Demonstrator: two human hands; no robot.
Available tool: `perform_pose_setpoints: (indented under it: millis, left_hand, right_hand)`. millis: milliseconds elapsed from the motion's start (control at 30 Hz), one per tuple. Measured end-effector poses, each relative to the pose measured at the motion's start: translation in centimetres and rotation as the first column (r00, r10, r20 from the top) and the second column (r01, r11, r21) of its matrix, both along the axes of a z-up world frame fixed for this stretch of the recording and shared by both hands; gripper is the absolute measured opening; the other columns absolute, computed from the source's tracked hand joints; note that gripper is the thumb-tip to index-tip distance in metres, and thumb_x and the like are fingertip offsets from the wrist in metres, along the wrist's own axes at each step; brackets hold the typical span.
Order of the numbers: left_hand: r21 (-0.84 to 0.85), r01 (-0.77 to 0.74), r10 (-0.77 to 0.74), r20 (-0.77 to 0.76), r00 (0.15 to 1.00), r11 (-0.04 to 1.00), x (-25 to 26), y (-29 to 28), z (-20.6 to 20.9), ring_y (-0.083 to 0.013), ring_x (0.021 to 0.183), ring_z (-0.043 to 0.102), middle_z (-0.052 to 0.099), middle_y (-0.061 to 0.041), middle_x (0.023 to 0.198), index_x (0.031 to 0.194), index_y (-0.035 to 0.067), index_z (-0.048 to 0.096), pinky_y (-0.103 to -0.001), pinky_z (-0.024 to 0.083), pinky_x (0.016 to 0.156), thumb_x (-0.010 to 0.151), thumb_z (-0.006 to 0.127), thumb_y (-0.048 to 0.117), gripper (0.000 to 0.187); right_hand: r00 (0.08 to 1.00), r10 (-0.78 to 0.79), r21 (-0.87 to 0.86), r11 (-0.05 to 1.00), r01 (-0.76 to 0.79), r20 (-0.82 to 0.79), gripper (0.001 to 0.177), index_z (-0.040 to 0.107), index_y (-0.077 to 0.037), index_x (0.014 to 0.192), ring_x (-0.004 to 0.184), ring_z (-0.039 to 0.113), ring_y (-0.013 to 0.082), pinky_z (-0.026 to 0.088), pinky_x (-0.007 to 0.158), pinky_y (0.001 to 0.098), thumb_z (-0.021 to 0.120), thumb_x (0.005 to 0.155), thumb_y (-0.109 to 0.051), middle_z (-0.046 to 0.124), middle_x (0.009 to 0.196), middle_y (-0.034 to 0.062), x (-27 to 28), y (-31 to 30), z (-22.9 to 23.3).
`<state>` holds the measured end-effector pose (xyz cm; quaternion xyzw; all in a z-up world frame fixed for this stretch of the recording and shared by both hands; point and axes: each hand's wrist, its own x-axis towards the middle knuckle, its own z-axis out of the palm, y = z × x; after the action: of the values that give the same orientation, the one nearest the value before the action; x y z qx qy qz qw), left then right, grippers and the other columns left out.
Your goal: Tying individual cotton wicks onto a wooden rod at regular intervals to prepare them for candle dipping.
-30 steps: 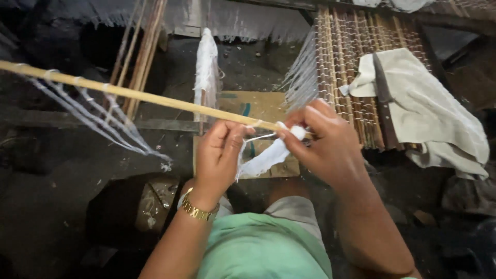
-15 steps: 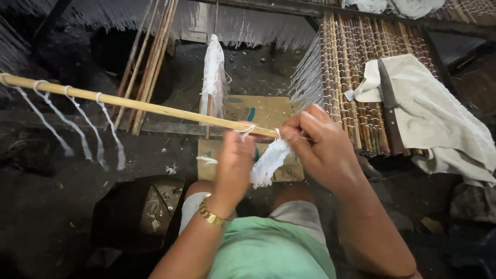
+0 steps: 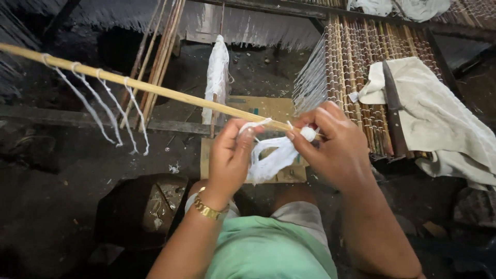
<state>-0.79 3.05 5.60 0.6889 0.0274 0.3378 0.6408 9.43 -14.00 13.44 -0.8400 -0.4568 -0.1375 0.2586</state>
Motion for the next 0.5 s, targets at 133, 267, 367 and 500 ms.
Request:
perform_pose_setpoints:
  millis: [133,267,367,500]
  left_hand:
    - [-0.033,0.165,-0.168,-0.128,0.977,0.986,-0.9,1.1,0.8,-0.007,0.075,0.062,0.074,-0.003,0.105,0.108,0.009,0.064,-0.022,0.051,0.06,0.101,0.057,0.031,0.024]
    - [0.22,-0.014,0.038,-0.107,0.994,0.975,-1.1,2.6,0.9,-0.0133,0.088,0.069,0.075,0.0,0.095,0.102,0.013,0.076,-0.028,0.053,0.076,0.101,0.058,0.03,0.026]
    - [0.095,-0.097,0.098,-0.005,0.995,0.991,-1.0,2.5,1.2,-0.0048,0.057,0.051,0.078,-0.003,0.099,0.099,0.011,0.062,-0.02,0.038,0.047,0.109,0.046,0.023,0.022]
    - [-0.065,-0.028,0.027,-0.015,1.0,0.997,-0.5,1.8,1.3,-0.0155,0.094,0.062,0.061,-0.001,0.096,0.1,0.013,0.057,-0.029,0.053,0.088,0.108,0.044,0.031,0.024]
  right_hand:
    - [0.999,0.022,-0.07,0.997,-0.025,-0.042,0.022,0.068,-0.018,0.103,0.064,0.054,0.0146,0.043,0.053,0.0329,0.067,0.099,-0.039,0.062,0.101,0.0009,0.6,-0.6,0.0]
    - [0.995,0.066,-0.079,0.994,-0.072,-0.08,0.018,0.073,-0.024,0.112,0.078,0.056,0.016,0.042,0.052,0.0351,0.066,0.1,-0.035,0.056,0.097,0.0005,0.5,-0.8,0.5]
    - [0.992,0.093,-0.077,0.992,-0.1,-0.085,0.024,0.074,-0.027,0.122,0.086,0.056,0.0152,0.042,0.052,0.0346,0.061,0.102,-0.031,0.054,0.097,0.0004,0.7,-1.0,0.3]
    - [0.99,0.12,-0.05,0.991,-0.124,-0.077,0.025,0.073,-0.023,0.124,0.092,0.056,0.0175,0.044,0.055,0.0354,0.062,0.102,-0.028,0.056,0.098,0.0015,0.6,-1.0,0.4]
